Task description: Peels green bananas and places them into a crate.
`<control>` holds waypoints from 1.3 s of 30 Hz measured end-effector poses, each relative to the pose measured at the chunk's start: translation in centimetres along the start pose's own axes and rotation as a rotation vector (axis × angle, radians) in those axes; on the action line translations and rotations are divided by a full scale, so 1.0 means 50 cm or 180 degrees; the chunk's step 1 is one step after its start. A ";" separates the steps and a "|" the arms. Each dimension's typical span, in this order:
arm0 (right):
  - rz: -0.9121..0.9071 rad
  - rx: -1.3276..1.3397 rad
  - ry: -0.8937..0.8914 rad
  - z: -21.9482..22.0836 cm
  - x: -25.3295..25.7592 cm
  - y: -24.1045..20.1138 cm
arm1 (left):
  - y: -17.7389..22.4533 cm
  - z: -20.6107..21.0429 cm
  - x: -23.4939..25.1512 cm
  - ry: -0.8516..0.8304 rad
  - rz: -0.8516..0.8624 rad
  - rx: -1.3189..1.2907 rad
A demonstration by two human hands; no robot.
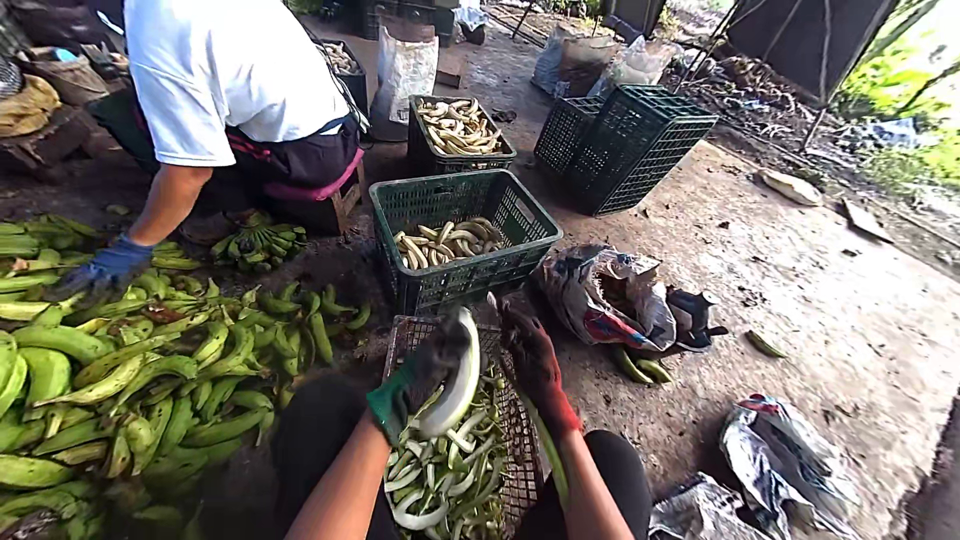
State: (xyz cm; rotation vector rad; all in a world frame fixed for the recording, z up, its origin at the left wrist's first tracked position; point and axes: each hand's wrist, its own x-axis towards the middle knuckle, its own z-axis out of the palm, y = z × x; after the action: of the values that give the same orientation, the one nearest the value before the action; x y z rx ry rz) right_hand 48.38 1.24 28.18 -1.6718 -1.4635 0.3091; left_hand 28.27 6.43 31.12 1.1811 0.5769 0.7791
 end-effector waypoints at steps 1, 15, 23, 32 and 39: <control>-0.0133 0.0158 0.0167 0.022 -0.033 -0.014 | 0.000 0.002 0.010 0.0605 -0.0028 -0.0263; 0.0337 -0.0504 -0.0128 0.036 -0.003 -0.067 | 0.005 -0.007 0.006 0.0245 -0.0139 -0.0204; -0.0910 0.0134 0.0071 0.059 -0.146 -0.070 | 0.024 -0.035 0.036 0.0908 -0.0529 -0.1665; 0.0615 0.1159 0.0596 0.078 -0.038 -0.022 | 0.012 -0.023 -0.011 0.0612 -0.0222 -0.0866; -0.1108 0.0122 -0.0130 0.078 -0.180 -0.068 | 0.012 -0.055 0.020 0.0987 -0.0394 -0.0137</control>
State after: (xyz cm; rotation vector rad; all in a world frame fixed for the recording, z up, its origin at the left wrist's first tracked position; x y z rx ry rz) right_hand 40.91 -5.36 25.22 -1.3560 -1.7341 0.1777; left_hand 26.67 8.93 30.88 0.9811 0.8767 0.8700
